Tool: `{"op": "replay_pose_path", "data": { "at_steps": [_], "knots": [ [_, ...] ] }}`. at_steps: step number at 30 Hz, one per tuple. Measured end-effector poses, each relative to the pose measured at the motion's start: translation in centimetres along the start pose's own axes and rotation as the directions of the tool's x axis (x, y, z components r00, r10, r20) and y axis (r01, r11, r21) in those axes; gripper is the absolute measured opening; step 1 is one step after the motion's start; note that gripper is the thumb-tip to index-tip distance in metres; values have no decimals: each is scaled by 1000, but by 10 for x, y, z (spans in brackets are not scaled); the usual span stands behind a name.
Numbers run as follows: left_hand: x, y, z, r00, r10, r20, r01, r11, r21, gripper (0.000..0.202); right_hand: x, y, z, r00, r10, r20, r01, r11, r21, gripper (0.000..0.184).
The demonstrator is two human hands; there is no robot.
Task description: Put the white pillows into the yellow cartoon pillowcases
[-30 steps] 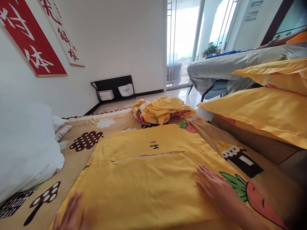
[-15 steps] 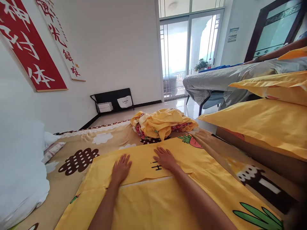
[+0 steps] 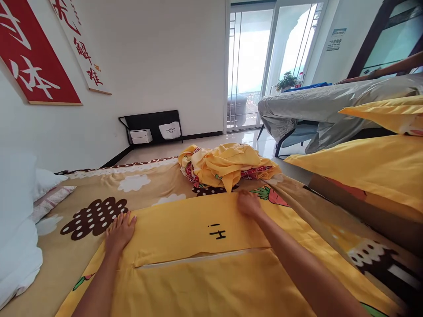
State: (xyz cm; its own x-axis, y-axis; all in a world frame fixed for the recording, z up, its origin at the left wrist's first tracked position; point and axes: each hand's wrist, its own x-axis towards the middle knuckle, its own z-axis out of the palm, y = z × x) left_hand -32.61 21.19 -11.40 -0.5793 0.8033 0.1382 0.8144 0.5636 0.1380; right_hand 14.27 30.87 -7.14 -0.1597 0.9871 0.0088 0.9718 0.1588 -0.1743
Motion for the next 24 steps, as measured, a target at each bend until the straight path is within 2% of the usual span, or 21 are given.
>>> {"op": "replay_pose_path", "data": {
  "at_steps": [2, 4, 5, 7, 8, 9, 10, 11, 13, 15, 16, 18, 20, 21, 22, 23, 24],
  "knots": [
    [-2, 1, -2, 1000, 1, 16, -1, 1000, -8, 66, -15, -67, 14, 982, -190, 8, 189, 981, 52, 50],
    [-2, 1, -4, 999, 12, 29, -11, 1000, -15, 65, -32, -131, 34, 919, -394, 11, 390, 914, 113, 49],
    [-2, 0, -5, 999, 16, 28, -15, 1000, -19, 65, -39, -157, 43, 868, -497, -1, 491, 859, 146, 50],
    [-2, -1, -6, 1000, 21, 15, -20, 999, -27, 64, -46, -188, 57, 753, -653, -82, 652, 722, 233, 51],
    [-1, -2, -5, 1000, 18, 11, -18, 999, -29, 63, -44, -191, 60, 713, -693, -104, 693, 674, 258, 51],
    [-1, -2, -4, 1000, 15, 10, -14, 999, -31, 64, -40, -186, 60, 698, -708, -107, 705, 654, 273, 51],
    [0, -2, -4, 1000, 11, 13, -11, 999, -33, 64, -33, -174, 58, 710, -698, -90, 691, 667, 278, 51],
    [0, -2, -2, 1000, 9, 19, -9, 999, -36, 64, -25, -155, 54, 742, -667, -65, 656, 702, 275, 52],
    [1, -3, -1, 999, 6, 34, -4, 999, -46, 65, -11, -102, 46, 838, -545, -18, 532, 810, 245, 54],
    [1, -4, -1, 999, 11, 45, -8, 998, -63, 64, -3, -36, 37, 924, -383, -2, 377, 908, 184, 54],
    [0, -5, -2, 999, 13, 41, -10, 997, -75, 64, -3, -2, 33, 950, -311, -10, 309, 940, 143, 55],
    [-4, -6, -7, 998, -13, -67, 6, 994, -107, 62, -9, 62, 25, 987, -153, -53, 155, 986, 53, 56],
    [-14, 1, -15, 960, -14, -280, -28, 989, -145, 59, -20, 105, 15, 996, -23, -88, 22, 1000, -17, 56],
    [-23, 9, -19, 934, 31, -355, -88, 985, -146, 58, -25, 115, 9, 995, 29, -99, -32, 999, -26, 55],
    [-35, 21, -22, 917, 120, -381, -183, 974, -133, 57, -31, 115, 4, 993, 58, -104, -60, 998, -19, 54],
    [-51, 37, -26, 904, 249, -348, -304, 946, -114, 56, -36, 105, 0, 992, 66, -107, -66, 998, 0, 54],
    [-69, 56, -28, 881, 405, -244, -439, 892, -104, 55, -42, 88, -2, 993, 48, -106, -46, 999, 23, 54]
  ]
}}
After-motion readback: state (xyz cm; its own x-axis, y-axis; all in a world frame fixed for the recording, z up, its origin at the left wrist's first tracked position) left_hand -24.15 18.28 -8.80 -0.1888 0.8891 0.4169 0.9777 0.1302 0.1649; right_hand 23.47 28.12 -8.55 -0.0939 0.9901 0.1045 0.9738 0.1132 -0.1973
